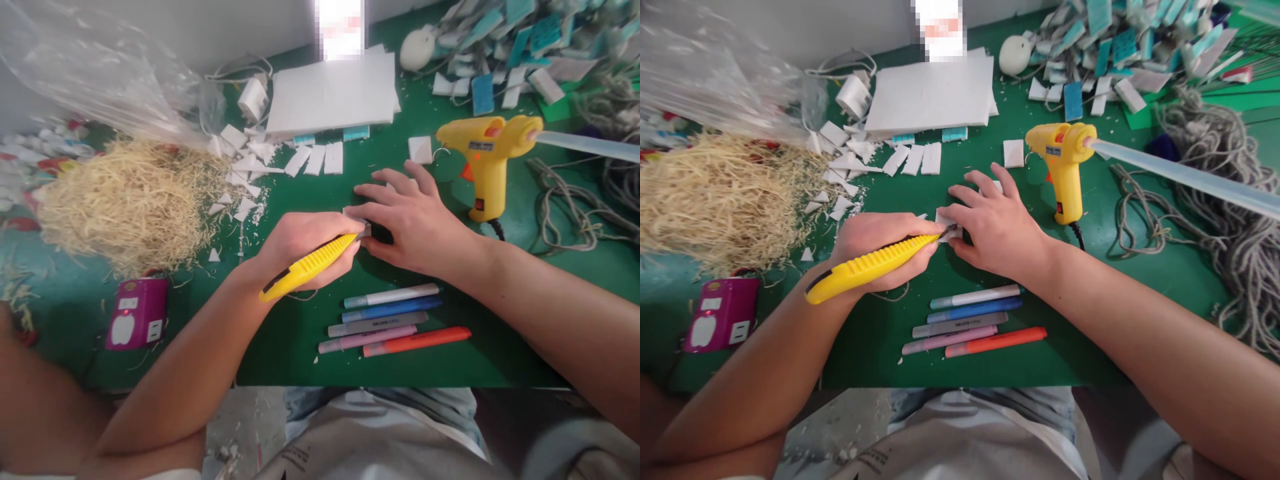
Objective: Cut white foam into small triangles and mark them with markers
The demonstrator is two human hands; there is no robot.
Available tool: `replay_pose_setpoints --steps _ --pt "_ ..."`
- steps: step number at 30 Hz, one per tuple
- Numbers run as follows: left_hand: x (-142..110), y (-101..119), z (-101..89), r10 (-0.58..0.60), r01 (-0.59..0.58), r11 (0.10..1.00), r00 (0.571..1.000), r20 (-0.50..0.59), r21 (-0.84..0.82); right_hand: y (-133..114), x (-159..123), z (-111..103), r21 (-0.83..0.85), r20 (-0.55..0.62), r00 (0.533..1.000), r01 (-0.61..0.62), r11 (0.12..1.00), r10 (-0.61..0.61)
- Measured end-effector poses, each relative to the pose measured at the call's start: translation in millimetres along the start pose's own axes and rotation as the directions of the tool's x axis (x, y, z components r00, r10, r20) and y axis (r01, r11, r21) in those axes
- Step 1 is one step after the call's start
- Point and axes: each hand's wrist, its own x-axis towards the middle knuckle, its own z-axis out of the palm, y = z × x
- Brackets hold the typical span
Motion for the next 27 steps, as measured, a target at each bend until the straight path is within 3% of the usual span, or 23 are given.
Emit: replay_pose_setpoints --steps 9,17,27 --pt "-5.5 7.0 -0.7 -0.105 0.108 0.994 0.988 -0.114 0.019 1.2 2.6 -4.3 0.008 0.062 0.998 0.022 1.0 -0.022" --pt "-7.5 8.1 2.6 -0.178 0.174 0.983 0.982 -0.07 -0.053 3.0 3.8 -6.2 0.021 0.058 0.998 -0.01 1.0 0.009" --pt "-7.0 1.2 6.8 -0.128 0.126 0.99 0.991 -0.026 -0.062 2.0 6.7 -8.7 0.037 0.105 0.994 -0.039 0.999 0.035"
